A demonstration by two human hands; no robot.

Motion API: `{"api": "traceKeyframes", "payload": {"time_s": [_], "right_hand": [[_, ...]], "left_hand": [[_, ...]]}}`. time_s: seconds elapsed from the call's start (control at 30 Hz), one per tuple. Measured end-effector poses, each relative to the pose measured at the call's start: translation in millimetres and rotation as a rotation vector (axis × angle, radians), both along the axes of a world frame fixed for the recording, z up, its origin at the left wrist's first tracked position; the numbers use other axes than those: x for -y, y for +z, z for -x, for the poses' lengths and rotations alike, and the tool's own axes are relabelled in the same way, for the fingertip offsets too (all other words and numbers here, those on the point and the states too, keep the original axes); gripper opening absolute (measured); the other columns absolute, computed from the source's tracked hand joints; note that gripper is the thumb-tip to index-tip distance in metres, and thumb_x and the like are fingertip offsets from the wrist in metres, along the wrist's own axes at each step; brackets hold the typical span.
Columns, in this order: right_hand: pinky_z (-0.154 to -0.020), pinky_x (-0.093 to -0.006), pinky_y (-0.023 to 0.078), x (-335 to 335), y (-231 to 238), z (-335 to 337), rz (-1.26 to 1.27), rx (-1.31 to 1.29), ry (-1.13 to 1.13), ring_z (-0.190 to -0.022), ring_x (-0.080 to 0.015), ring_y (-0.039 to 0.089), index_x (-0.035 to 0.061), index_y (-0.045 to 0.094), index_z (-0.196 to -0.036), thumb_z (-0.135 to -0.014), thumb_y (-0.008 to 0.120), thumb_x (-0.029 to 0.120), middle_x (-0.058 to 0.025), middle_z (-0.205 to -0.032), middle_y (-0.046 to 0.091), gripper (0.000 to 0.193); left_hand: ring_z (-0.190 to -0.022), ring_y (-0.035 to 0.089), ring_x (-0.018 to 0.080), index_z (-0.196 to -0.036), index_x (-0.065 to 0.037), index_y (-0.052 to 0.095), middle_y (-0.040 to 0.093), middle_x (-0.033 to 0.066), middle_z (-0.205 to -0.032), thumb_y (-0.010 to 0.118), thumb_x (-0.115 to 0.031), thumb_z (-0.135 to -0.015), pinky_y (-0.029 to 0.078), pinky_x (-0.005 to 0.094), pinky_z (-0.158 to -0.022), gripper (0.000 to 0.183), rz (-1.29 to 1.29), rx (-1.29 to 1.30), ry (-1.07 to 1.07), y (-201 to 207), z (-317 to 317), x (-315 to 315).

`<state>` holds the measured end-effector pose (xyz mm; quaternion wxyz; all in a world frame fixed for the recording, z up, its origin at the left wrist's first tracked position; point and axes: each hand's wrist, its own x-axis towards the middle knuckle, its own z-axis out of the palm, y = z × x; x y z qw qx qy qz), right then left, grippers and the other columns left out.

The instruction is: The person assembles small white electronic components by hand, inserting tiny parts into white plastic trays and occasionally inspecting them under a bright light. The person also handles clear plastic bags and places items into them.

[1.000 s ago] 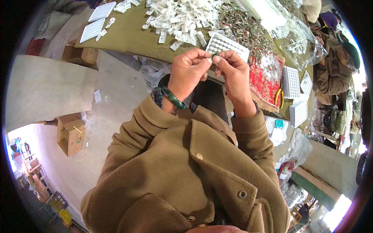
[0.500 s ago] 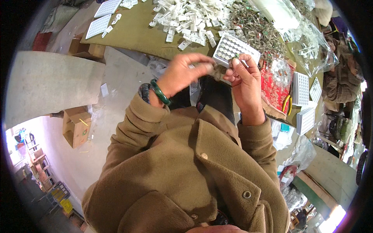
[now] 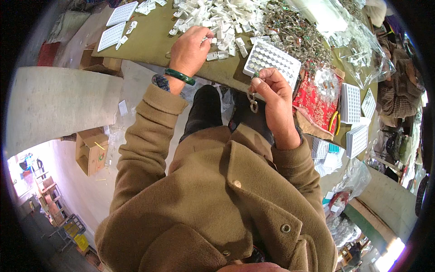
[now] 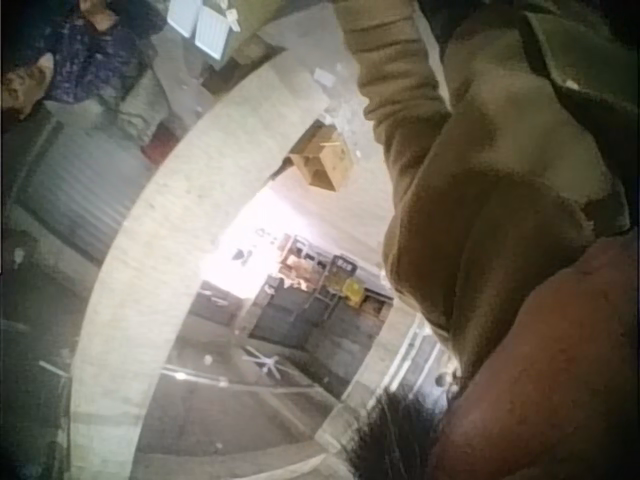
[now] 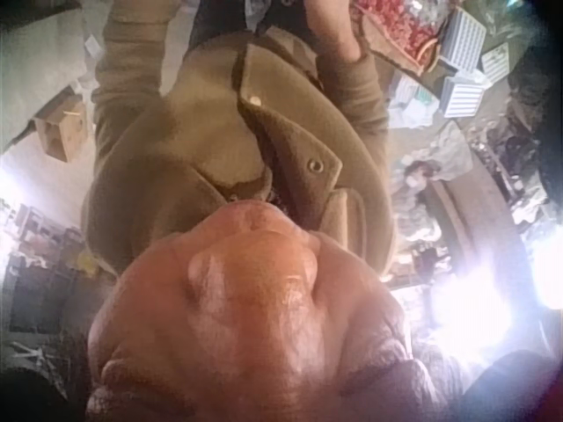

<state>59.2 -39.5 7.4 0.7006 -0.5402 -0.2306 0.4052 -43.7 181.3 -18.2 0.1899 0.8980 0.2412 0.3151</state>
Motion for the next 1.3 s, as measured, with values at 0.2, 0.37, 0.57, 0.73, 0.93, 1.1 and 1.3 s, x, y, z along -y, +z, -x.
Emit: {"api": "traceKeyframes", "payload": {"time_s": [0.2,0.37,0.57,0.73,0.93,1.1,1.3], "right_hand": [[-0.07,-0.0244,0.046,-6,-5,7,-0.044,-0.052,-0.01,-0.072,-0.0098,0.057,0.0053,0.055,-0.093,-0.091,0.058,0.002,0.0002,-0.08,0.058,0.005],[-0.067,-0.0242,0.047,-5,-7,10,-0.028,-0.018,-0.03,-0.069,-0.0096,0.056,0.0048,0.056,-0.093,-0.091,0.059,0.003,0.0002,-0.079,0.058,0.005],[-0.067,-0.0242,0.047,-4,-8,16,-0.021,0.024,-0.025,-0.069,-0.0094,0.056,0.0042,0.056,-0.093,-0.09,0.061,0.003,0.0,-0.079,0.058,0.005],[-0.069,-0.0249,0.047,-13,2,13,-0.084,0.084,-0.074,-0.071,-0.01,0.056,0.0028,0.057,-0.094,-0.089,0.061,0.003,-0.0007,-0.083,0.059,0.006],[-0.063,-0.0207,0.043,-2,24,-4,-0.057,0.196,0.087,-0.069,-0.0064,0.054,0.0023,0.06,-0.092,-0.088,0.063,0.004,0.0012,-0.079,0.059,0.006],[-0.059,-0.0197,0.041,6,21,0,0.006,0.172,0.239,-0.065,-0.0055,0.054,0.0025,0.062,-0.091,-0.087,0.065,0.008,0.0007,-0.076,0.061,0.007],[-0.062,-0.0224,0.043,4,7,9,-0.101,-0.173,0.099,-0.067,-0.0063,0.051,0.0039,0.059,-0.096,-0.092,0.059,0.007,0.002,-0.079,0.057,0.005]], "left_hand": [[-0.079,0.061,0.0343,-0.086,-0.009,0.066,0.064,0.0117,-0.084,0.067,-0.024,-0.082,0.049,0.0433,-0.069,0.015,0.076,-0.129,-0.046,-3,-3,5],[-0.076,0.061,0.0342,-0.086,-0.008,0.066,0.063,0.0116,-0.081,0.069,-0.025,-0.081,0.048,0.0421,-0.066,0.017,0.067,-0.254,-0.036,-7,4,13],[-0.068,0.062,0.0267,-0.086,-0.006,0.063,0.064,0.0096,-0.076,0.069,-0.024,-0.084,0.047,0.0369,-0.061,0.018,0.213,-0.096,-0.033,-8,8,22],[-0.059,0.058,0.0089,-0.085,-0.005,0.064,0.064,0.0013,-0.071,0.068,-0.027,-0.089,0.045,0.0234,-0.054,0.022,0.852,0.22,-0.191,13,12,38],[-0.06,0.051,-0.0006,-0.092,-0.008,0.063,0.058,-0.0048,-0.072,0.066,-0.025,-0.091,0.035,0.0135,-0.044,0.017,1.267,0.049,-0.445,40,35,65],[-0.065,0.055,0.0008,-0.1,-0.007,0.062,0.059,-0.0039,-0.081,0.063,-0.028,-0.093,0.038,0.0133,-0.045,0.022,1.57,0.198,-0.483,38,38,80],[-0.081,0.062,0.0047,-0.109,-0.008,0.058,0.063,-0.0021,-0.096,0.067,-0.033,-0.091,0.043,0.0124,-0.049,0.032,1.767,0.426,-0.359,31,38,100]]}}
